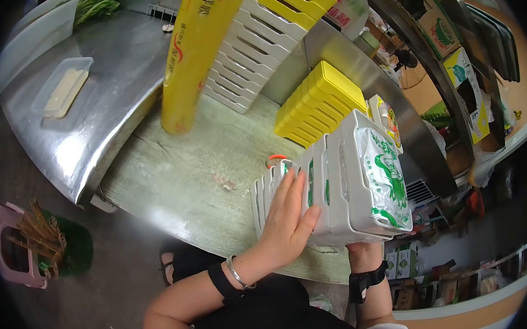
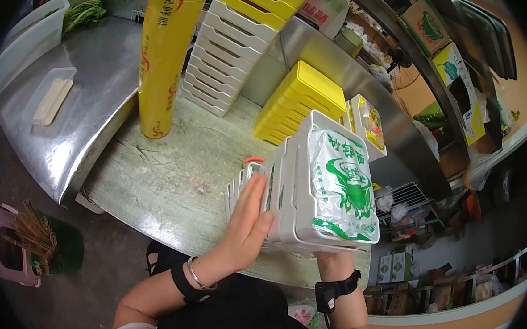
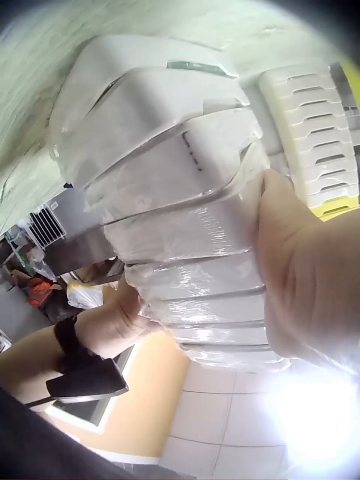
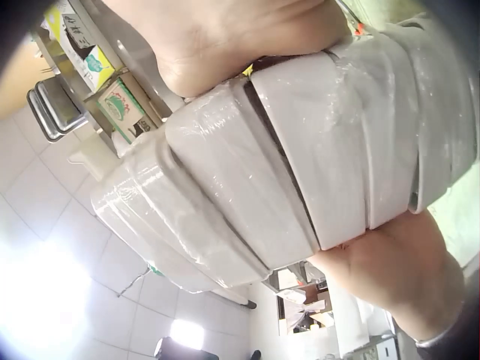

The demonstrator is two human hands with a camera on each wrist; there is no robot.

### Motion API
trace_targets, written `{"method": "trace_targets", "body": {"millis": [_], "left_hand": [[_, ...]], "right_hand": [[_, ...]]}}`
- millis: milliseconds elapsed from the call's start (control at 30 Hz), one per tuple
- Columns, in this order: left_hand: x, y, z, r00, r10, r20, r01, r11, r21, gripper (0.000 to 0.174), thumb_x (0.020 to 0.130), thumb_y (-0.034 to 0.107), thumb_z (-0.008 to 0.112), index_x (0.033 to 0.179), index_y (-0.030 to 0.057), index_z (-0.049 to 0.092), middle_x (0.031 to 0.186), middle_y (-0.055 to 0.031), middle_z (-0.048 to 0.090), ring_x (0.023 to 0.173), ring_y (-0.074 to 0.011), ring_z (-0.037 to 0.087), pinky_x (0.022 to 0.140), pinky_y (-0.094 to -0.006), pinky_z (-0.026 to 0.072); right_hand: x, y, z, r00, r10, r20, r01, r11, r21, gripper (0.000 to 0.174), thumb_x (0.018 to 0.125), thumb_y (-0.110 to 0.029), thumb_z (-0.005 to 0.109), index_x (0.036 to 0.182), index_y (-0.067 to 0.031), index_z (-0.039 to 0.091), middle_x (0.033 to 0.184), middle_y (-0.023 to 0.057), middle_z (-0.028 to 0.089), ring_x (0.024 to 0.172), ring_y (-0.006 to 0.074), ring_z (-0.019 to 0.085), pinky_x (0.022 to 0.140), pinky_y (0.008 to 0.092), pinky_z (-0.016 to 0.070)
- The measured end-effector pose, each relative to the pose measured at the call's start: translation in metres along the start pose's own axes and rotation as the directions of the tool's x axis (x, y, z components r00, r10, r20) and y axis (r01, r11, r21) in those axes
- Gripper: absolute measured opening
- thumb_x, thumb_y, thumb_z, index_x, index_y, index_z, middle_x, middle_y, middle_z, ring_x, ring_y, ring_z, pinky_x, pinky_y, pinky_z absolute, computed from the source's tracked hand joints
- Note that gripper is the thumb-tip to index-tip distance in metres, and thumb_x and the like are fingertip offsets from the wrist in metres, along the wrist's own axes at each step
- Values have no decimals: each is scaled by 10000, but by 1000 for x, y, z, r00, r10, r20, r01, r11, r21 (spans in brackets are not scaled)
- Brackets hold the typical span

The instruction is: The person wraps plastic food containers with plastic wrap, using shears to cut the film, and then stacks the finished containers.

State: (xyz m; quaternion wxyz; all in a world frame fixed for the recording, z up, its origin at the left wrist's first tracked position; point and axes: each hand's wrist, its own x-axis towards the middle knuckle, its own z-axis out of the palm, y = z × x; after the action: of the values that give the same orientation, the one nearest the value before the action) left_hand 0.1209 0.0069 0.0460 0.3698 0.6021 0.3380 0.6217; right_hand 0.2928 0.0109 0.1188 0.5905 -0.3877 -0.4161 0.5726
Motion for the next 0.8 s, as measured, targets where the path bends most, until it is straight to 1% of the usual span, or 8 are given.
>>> {"method": "trace_targets", "body": {"millis": [133, 200, 300, 467, 567, 600, 700, 800], "left_hand": [[2, 3, 3, 999, 9, 34, -11, 999, 45, 678, 997, 365, 420, 1431, -122, 236, 1463, -380, 225, 1385, -499, 223, 1135, -544, 174], [2, 10, 4, 999, 15, 41, -18, 997, 77, 681, 993, 370, 420, 1430, -120, 239, 1456, -383, 234, 1378, -507, 230, 1128, -566, 175], [5, 17, 4, 996, 42, 80, -58, 975, 215, 684, 991, 369, 422, 1424, -129, 241, 1453, -390, 229, 1369, -517, 242, 1129, -556, 189], [6, 20, 7, 997, 50, 61, -58, 987, 146, 690, 984, 339, 459, 1414, -151, 234, 1451, -406, 207, 1364, -537, 233, 1135, -537, 196], [7, 27, 9, 997, 51, 60, -58, 990, 129, 694, 976, 316, 488, 1414, -155, 229, 1452, -411, 194, 1367, -545, 217, 1138, -533, 192], [8, 29, 10, 996, 53, 64, -62, 989, 133, 695, 973, 308, 498, 1415, -155, 228, 1453, -412, 191, 1369, -547, 211, 1138, -533, 189], [9, 31, 14, 996, 49, 81, -60, 989, 133, 710, 968, 302, 509, 1422, -154, 207, 1462, -412, 162, 1378, -549, 185, 1141, -536, 180], [9, 38, 17, 994, 78, 81, -83, 995, 55, 728, 968, 294, 507, 1438, -146, 167, 1479, -405, 122, 1391, -547, 146, 1144, -538, 159]], "right_hand": [[3, 6, 11, 999, -37, 12, 38, 997, -63, 569, 997, -405, 448, 1439, -54, 376, 1399, 135, 489, 1234, 269, 524, 1019, 418, 460], [6, 8, 8, 996, -64, 64, 67, 997, -35, 582, 994, -383, 457, 1459, -54, 336, 1430, 133, 454, 1257, 277, 503, 1039, 429, 446], [3, 5, 9, 992, -109, 67, 112, 993, -33, 589, 994, -379, 458, 1466, -54, 323, 1446, 133, 435, 1275, 286, 485, 1057, 441, 429], [7, 10, 1, 992, -111, 63, 111, 994, -7, 580, 998, -351, 460, 1474, -57, 311, 1458, 129, 421, 1289, 276, 473, 1069, 430, 417], [2, 7, 4, 986, -160, 48, 162, 986, -43, 566, 1003, -321, 457, 1479, -57, 302, 1465, 127, 413, 1298, 270, 462, 1077, 422, 408], [2, 8, -2, 986, -156, 61, 155, 988, 25, 558, 1006, -304, 453, 1480, -53, 296, 1464, 130, 413, 1304, 269, 455, 1083, 417, 402], [1, 2, -19, 994, -105, -2, 105, 994, 40, 555, 1004, -297, 452, 1476, -46, 300, 1462, 133, 413, 1300, 268, 457, 1080, 410, 403], [-2, -11, -30, 997, -80, -4, 80, 991, 106, 552, 997, -279, 466, 1469, -40, 311, 1454, 135, 421, 1292, 266, 463, 1075, 404, 406]]}}
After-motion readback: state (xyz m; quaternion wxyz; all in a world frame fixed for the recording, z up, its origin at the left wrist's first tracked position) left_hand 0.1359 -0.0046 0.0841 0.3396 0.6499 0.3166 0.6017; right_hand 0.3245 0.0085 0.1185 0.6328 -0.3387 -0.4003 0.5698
